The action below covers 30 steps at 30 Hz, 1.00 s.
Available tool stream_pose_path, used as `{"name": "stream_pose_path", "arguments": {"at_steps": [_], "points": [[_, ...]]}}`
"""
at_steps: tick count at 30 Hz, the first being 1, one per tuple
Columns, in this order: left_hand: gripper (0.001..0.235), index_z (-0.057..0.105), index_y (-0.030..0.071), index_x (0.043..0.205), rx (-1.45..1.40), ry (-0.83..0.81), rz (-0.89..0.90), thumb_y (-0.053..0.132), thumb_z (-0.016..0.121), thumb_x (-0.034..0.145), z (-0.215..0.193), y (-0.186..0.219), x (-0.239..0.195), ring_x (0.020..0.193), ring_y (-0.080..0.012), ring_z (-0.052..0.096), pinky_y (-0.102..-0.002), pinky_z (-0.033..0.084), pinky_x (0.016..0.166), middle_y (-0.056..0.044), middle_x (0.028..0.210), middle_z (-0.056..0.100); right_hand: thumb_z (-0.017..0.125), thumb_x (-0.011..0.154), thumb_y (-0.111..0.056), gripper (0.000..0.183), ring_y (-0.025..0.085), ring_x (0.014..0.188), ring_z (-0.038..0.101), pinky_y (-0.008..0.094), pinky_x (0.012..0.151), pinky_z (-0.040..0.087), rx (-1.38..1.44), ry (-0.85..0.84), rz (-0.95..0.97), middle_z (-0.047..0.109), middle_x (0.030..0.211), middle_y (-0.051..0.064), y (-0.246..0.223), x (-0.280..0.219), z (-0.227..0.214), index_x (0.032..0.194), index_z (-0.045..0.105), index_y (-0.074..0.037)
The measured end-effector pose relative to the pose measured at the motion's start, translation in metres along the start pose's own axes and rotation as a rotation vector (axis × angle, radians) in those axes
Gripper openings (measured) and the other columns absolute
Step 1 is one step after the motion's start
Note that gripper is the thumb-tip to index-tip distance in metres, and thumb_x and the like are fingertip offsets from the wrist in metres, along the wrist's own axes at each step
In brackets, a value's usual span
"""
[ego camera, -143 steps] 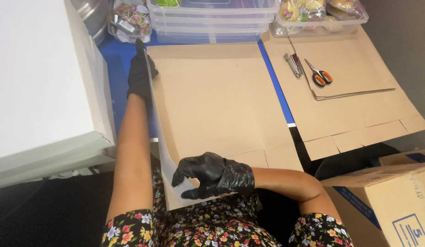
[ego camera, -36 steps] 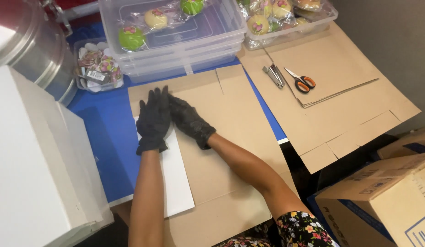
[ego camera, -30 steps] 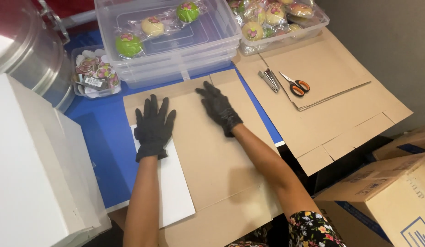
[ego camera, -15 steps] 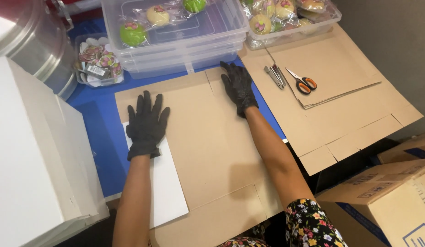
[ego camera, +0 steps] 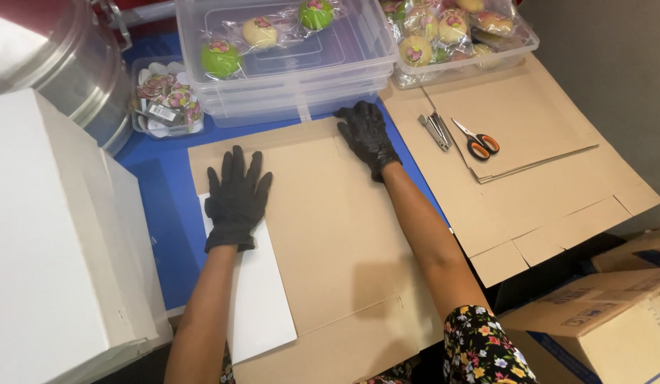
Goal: Assembling a cardboard pastry box from a flat template by folding flaps, using scissors to score edges, and placing an insert.
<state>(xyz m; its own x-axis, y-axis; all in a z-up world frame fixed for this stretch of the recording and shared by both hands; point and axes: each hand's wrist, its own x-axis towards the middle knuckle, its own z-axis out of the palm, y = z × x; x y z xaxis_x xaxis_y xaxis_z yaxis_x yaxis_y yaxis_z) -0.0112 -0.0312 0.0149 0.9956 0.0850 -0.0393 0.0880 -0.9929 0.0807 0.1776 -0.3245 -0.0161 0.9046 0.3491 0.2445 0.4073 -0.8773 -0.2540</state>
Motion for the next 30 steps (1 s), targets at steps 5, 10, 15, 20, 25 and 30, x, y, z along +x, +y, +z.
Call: {"name": "stream_pose_path", "arguments": {"at_steps": [5, 10, 15, 20, 25, 30], "points": [[0.060, 0.014, 0.043, 0.161, -0.018, 0.002, 0.000, 0.064, 0.010, 0.105, -0.001, -0.001, 0.000, 0.156, -0.0187, 0.012, -0.049, 0.010, 0.128, 0.001, 0.171, 0.011, 0.052, 0.106, -0.045, 0.028, 0.033, 0.113, 0.059, 0.053, 0.103, 0.043, 0.012, 0.221, -0.114, 0.058, 0.106, 0.010, 0.008, 0.009, 0.026, 0.114, 0.063, -0.021], [0.060, 0.016, 0.040, 0.161, -0.012, 0.023, 0.014, 0.063, 0.011, 0.106, -0.001, -0.002, 0.000, 0.156, -0.0195, 0.014, -0.050, 0.011, 0.127, -0.001, 0.170, 0.014, 0.051, 0.106, -0.048, 0.028, 0.027, 0.107, 0.063, 0.045, 0.092, 0.052, -0.214, 0.447, -0.186, 0.063, 0.109, 0.002, 0.003, 0.006, 0.015, 0.122, 0.065, -0.031], [0.059, 0.019, 0.039, 0.161, -0.026, 0.053, 0.022, 0.062, 0.013, 0.107, 0.000, -0.001, 0.000, 0.155, -0.0209, 0.017, -0.051, 0.013, 0.127, -0.003, 0.170, 0.016, 0.050, 0.103, -0.048, 0.023, 0.030, 0.106, 0.063, 0.050, 0.087, 0.054, -0.120, 0.229, -0.110, 0.061, 0.108, 0.000, 0.019, 0.018, 0.020, 0.112, 0.064, -0.032], [0.059, 0.016, 0.043, 0.161, -0.005, 0.026, 0.014, 0.063, 0.011, 0.106, 0.004, -0.004, 0.003, 0.156, -0.0187, 0.013, -0.050, 0.008, 0.127, 0.001, 0.170, 0.013, 0.052, 0.103, -0.044, 0.027, 0.032, 0.111, 0.060, 0.051, 0.094, 0.050, -0.097, 0.227, -0.013, 0.061, 0.105, 0.007, 0.007, 0.019, 0.017, 0.106, 0.065, -0.021], [0.059, 0.015, 0.043, 0.161, -0.065, 0.004, 0.025, 0.063, 0.011, 0.106, -0.002, -0.004, 0.003, 0.156, -0.0190, 0.011, -0.051, 0.005, 0.127, 0.000, 0.171, 0.012, 0.053, 0.104, -0.042, 0.027, 0.027, 0.107, 0.063, 0.044, 0.103, 0.044, -0.121, 0.244, -0.106, 0.061, 0.098, 0.007, 0.016, 0.023, 0.017, 0.099, 0.065, -0.019], [0.059, 0.014, 0.045, 0.160, -0.047, 0.009, 0.018, 0.064, 0.011, 0.105, 0.000, -0.003, 0.003, 0.156, -0.0178, 0.010, -0.049, 0.004, 0.127, 0.002, 0.171, 0.011, 0.049, 0.106, -0.048, 0.032, 0.030, 0.110, 0.064, 0.048, 0.101, 0.047, -0.042, 0.289, -0.027, 0.064, 0.100, 0.008, 0.014, 0.018, 0.026, 0.109, 0.062, -0.019]]}}
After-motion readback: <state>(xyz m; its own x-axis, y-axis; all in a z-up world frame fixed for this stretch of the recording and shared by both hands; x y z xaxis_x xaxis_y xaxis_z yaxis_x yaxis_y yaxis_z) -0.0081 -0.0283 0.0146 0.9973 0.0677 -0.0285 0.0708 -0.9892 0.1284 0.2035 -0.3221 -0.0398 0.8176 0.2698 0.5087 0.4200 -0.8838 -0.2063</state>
